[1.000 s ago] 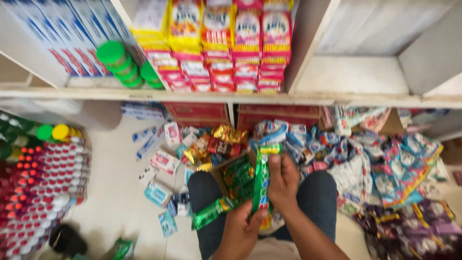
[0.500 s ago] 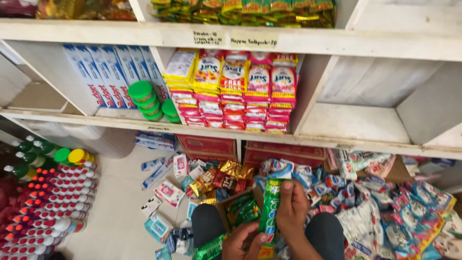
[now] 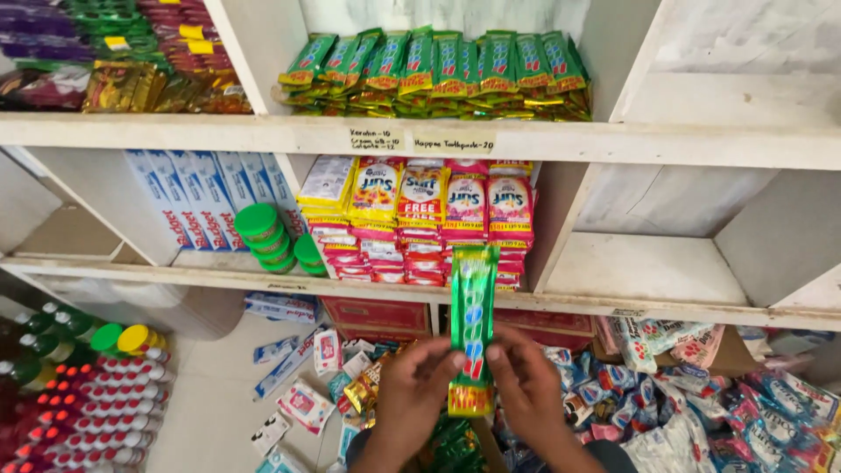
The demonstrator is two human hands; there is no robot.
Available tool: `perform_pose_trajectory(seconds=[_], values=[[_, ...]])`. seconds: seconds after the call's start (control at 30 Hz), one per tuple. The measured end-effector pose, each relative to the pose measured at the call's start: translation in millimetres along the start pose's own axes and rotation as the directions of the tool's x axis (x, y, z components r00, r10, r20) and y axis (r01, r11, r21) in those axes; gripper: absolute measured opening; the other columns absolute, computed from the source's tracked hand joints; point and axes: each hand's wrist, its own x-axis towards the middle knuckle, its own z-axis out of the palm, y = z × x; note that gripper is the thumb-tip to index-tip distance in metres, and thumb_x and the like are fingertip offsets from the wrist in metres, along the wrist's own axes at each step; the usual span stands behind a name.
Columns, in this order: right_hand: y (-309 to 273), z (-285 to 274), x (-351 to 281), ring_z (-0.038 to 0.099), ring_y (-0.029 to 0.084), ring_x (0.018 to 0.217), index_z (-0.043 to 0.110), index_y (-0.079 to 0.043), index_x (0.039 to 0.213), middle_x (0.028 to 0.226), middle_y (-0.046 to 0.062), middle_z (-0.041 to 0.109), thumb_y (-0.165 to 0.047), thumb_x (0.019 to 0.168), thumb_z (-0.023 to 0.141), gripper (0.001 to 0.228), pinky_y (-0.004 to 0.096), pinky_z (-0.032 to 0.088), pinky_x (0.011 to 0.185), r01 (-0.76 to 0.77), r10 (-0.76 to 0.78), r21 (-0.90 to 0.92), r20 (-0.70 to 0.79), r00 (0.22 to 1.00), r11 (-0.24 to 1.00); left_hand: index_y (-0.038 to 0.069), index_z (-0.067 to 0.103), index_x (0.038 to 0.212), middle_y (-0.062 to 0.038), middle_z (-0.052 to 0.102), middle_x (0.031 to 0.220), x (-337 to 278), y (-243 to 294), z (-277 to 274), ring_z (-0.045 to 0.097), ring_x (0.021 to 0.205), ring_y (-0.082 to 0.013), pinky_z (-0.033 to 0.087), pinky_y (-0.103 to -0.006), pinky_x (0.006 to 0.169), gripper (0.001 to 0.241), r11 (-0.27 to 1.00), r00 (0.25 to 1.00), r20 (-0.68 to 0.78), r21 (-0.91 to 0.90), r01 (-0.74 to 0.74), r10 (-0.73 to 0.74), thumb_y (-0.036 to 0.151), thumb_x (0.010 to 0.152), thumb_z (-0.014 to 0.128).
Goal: Arranging and stocking packets of detergent from a box onto retail shelves.
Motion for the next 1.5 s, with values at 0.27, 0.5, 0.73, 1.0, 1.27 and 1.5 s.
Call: perform_pose_trajectory(seconds=[0.27,0.5,0.73,1.0,1.27,1.5], values=[[-75.9,-2.3,198.9,0.054,0.005,0.060,0.067,-0.003,0.128,0.067,-0.001,0.060,-0.010,0.099,0.066,0.030,0.024,0.047,0.053,0.225,-0.255,-0.520,0.014,0.967,0.824,0.004,0.075,0.102,-0.002,0.068,0.072,184.3,111.1,27.8,0.060,0.062,-0.0053,0.051,-0.0262,0.057,0.020,0.782,0.878,0.264,0.401,-0.477,0.400,0.022,0.095,0.070],[-86.3,-10.3,377.3,0.065,0.015,0.066,0.073,0.001,0.115,0.082,0.011,0.073,-0.008,0.094,0.073,0.022,0.032,0.052,0.062,0.506,-0.512,-0.676,0.216,0.831,0.536,0.005,0.078,0.080,-0.006,0.076,0.072,371.3,163.7,56.4,0.069,0.065,-0.0111,0.055,-0.0299,0.063,0.013,0.683,0.860,0.134,0.553,-0.477,0.492,0.017,0.077,0.079],[-64.7,4.5,457.8,0.072,0.025,0.077,0.078,-0.005,0.103,0.087,0.016,0.075,-0.010,0.091,0.072,0.014,0.037,0.057,0.075,0.410,-0.401,-0.765,0.216,0.890,0.497,0.004,0.073,0.082,-0.017,0.077,0.089,438.6,179.8,65.9,0.077,0.086,-0.0267,0.060,-0.0345,0.079,0.010,0.658,0.900,-0.025,0.690,-0.300,0.436,0.012,0.074,0.073],[-53.0,16.6,472.1,0.070,0.037,0.092,0.080,-0.010,0.101,0.097,0.017,0.074,-0.011,0.090,0.068,0.016,0.045,0.054,0.088,0.356,-0.273,-0.856,0.265,0.925,0.374,0.005,0.067,0.098,-0.020,0.071,0.102,435.7,179.5,71.8,0.069,0.098,-0.0383,0.054,-0.0492,0.083,0.033,0.461,0.902,-0.040,0.869,-0.181,0.429,0.022,0.073,0.079],[-50.0,17.6,467.8,0.066,0.041,0.097,0.080,-0.010,0.099,0.103,0.018,0.073,-0.010,0.090,0.062,0.020,0.051,0.052,0.088,0.411,-0.217,-0.884,0.366,0.905,0.222,0.006,0.072,0.089,-0.018,0.074,0.099,436.5,174.6,68.5,0.071,0.098,-0.0358,0.052,-0.0498,0.089,0.032,0.367,0.913,0.034,0.909,-0.198,0.407,0.029,0.071,0.082],[-48.4,0.1,466.2,0.061,0.040,0.098,0.077,-0.009,0.107,0.101,0.017,0.065,-0.007,0.096,0.069,0.014,0.051,0.049,0.085,0.591,-0.609,-0.800,0.419,0.674,0.104,0.009,0.075,0.088,-0.017,0.076,0.094,422.8,171.3,50.4,0.072,0.093,-0.0371,0.052,-0.0499,0.089,0.021,0.407,0.836,0.048,0.857,-0.315,0.546,0.023,0.073,0.078]])
